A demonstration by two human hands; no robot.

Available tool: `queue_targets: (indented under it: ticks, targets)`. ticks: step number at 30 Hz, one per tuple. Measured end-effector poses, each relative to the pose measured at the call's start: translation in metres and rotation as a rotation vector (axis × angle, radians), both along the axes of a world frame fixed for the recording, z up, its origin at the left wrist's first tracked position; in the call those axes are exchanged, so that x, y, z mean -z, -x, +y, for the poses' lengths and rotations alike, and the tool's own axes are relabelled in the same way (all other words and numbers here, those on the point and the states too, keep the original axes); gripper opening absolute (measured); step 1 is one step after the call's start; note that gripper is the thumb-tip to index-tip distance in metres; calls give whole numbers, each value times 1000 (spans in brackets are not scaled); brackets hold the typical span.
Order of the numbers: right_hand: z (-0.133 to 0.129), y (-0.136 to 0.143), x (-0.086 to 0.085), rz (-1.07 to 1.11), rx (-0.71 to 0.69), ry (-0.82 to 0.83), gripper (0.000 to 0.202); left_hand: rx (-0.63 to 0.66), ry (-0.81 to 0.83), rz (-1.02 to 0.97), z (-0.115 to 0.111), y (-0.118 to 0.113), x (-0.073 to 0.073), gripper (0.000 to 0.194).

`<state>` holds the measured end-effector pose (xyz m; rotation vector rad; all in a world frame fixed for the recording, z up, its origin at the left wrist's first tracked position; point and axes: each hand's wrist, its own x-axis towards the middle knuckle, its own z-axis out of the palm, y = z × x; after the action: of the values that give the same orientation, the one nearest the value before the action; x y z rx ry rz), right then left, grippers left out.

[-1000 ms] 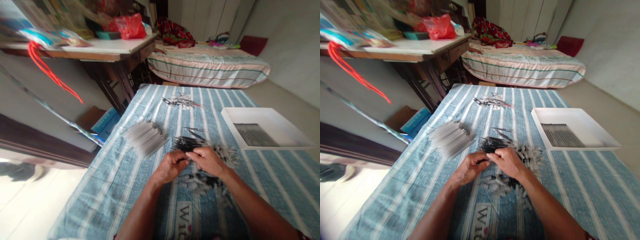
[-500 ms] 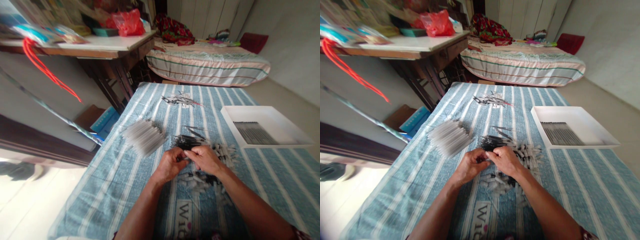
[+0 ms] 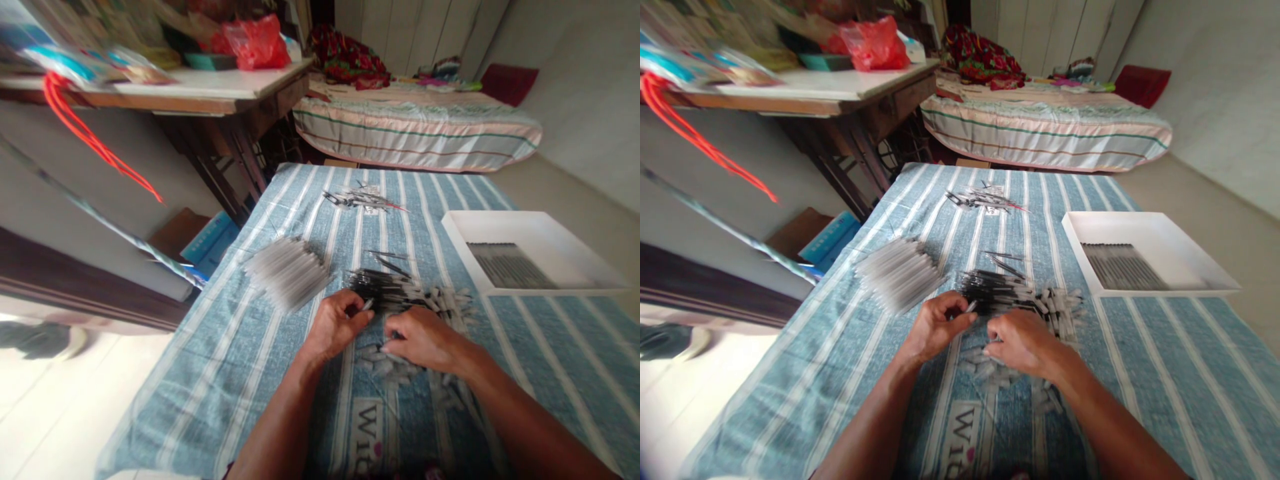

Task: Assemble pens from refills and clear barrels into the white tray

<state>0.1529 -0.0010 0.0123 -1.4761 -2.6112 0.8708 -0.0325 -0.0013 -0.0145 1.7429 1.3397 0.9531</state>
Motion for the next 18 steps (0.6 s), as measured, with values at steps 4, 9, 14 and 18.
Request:
queue_targets:
  ticks: [4, 9, 14, 18]
  targets:
    - [-9, 3, 0, -192, -116, -106, 13, -38, 93, -91, -1, -1, 0, 19]
    - [-10, 4, 2, -233, -164, -123, 12, -94, 230, -351, -1, -3, -1, 22]
    - [-5, -1, 2, -59, -53, -60, 11, -145, 265, -556, 0, -3, -3, 24]
    - [-4, -5, 5, 261, 125, 100, 9, -191, 260, -623, 0, 0, -6, 23]
